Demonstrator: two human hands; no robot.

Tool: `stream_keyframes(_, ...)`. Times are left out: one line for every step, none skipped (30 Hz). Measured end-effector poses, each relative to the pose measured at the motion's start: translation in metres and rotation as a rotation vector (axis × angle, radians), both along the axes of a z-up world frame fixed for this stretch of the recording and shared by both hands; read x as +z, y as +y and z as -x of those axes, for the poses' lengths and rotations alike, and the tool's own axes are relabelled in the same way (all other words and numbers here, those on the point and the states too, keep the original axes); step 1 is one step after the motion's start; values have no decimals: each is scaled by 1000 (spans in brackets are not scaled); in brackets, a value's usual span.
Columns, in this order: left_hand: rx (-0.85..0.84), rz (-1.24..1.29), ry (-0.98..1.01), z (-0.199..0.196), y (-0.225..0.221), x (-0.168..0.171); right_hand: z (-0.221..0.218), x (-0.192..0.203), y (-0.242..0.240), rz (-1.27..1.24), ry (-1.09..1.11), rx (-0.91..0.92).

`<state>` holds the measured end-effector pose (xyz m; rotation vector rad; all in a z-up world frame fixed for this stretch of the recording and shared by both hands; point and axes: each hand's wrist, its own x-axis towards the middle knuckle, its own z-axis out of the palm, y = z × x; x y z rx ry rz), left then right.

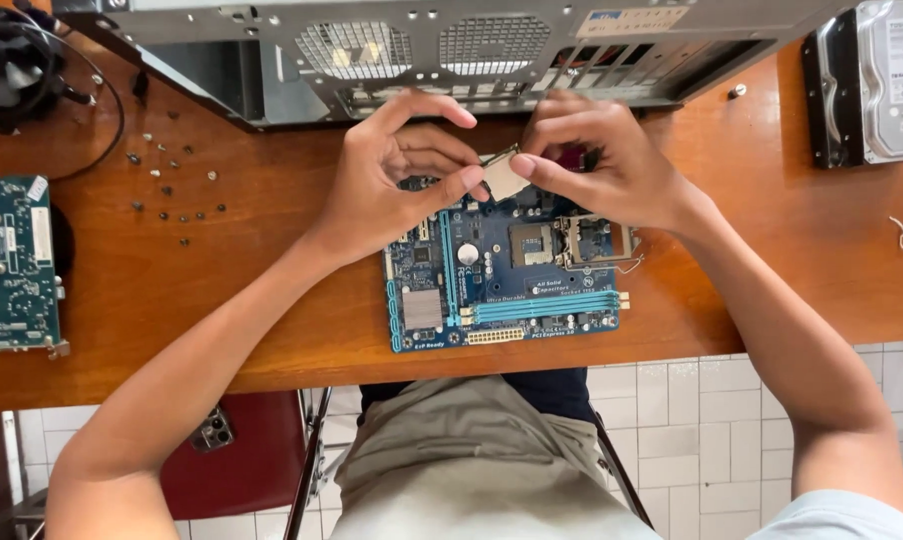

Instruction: Installing a CPU into the motherboard socket and inserting a RAM module into the memory slot.

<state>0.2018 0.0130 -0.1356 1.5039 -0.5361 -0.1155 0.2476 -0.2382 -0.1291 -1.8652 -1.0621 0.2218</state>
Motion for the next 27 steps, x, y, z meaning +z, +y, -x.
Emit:
stream_keyframes(4,-17,-8,1,0,0,2,1,0,22,-12,-21)
stream_keyframes(4,-16,-7,4,-1,1,4,4,0,24,-12,-21)
stream_keyframes(23,-31,-25,6,-2,2,6,8,-1,53,-5,-43)
stream_keyframes(40,-47,-39,8,-4,3,8,11,-2,81,5,-66)
stream_keyframes(39,-47,-37,8,-4,3,8,16,-2,82,8,-66)
stream_keyframes(48,-98,-137,10,-5,2,10,20,-3,104,9,-83)
stream_keyframes(56,-150,-236,13,-6,1,12,23,-3,126,10,-98)
stream_keyframes(55,-149,-227,15,-6,-1,13,22,-3,127,19,-98)
stream_keyframes(103,-199,-309,17,-7,-3,14,21,-3,134,20,-88)
stream_keyframes(151,-249,-393,19,-8,-5,14,21,-2,142,18,-78)
stream_keyframes(150,-249,-387,22,-8,-5,16,20,-1,143,25,-78)
stream_keyframes(169,-277,-415,24,-8,-4,17,20,0,147,14,-77)
stream_keyframes(188,-306,-444,25,-8,-2,17,21,1,152,3,-75)
stream_keyframes(186,-304,-441,26,-8,-1,17,21,1,153,6,-77)
stream_keyframes(202,-318,-446,26,-8,0,16,21,1,153,14,-68)
stream_keyframes(217,-332,-452,27,-8,1,16,21,1,152,21,-60)
stream_keyframes(214,-330,-450,28,-9,0,15,19,0,153,23,-62)
stream_keyframes(227,-346,-455,29,-9,0,14,18,0,149,10,-44)
stream_keyframes(241,-362,-461,29,-10,-1,13,17,0,145,-3,-25)
stream_keyframes(236,-362,-461,31,-10,0,12,16,-1,144,-3,-30)
stream_keyframes(239,-379,-478,33,-11,0,11,15,-2,138,11,2)
stream_keyframes(242,-397,-495,34,-11,0,11,14,-2,131,25,32)
stream_keyframes(235,-397,-496,35,-11,2,12,15,-1,129,25,26)
stream_keyframes(219,-409,-488,36,-11,3,13,16,0,125,24,11)
stream_keyframes(203,-422,-481,37,-10,5,14,18,1,120,22,-4)
stream_keyframes(200,-422,-481,36,-11,4,14,17,0,120,23,-6)
stream_keyframes(200,-421,-515,35,-11,2,14,17,0,126,23,-4)
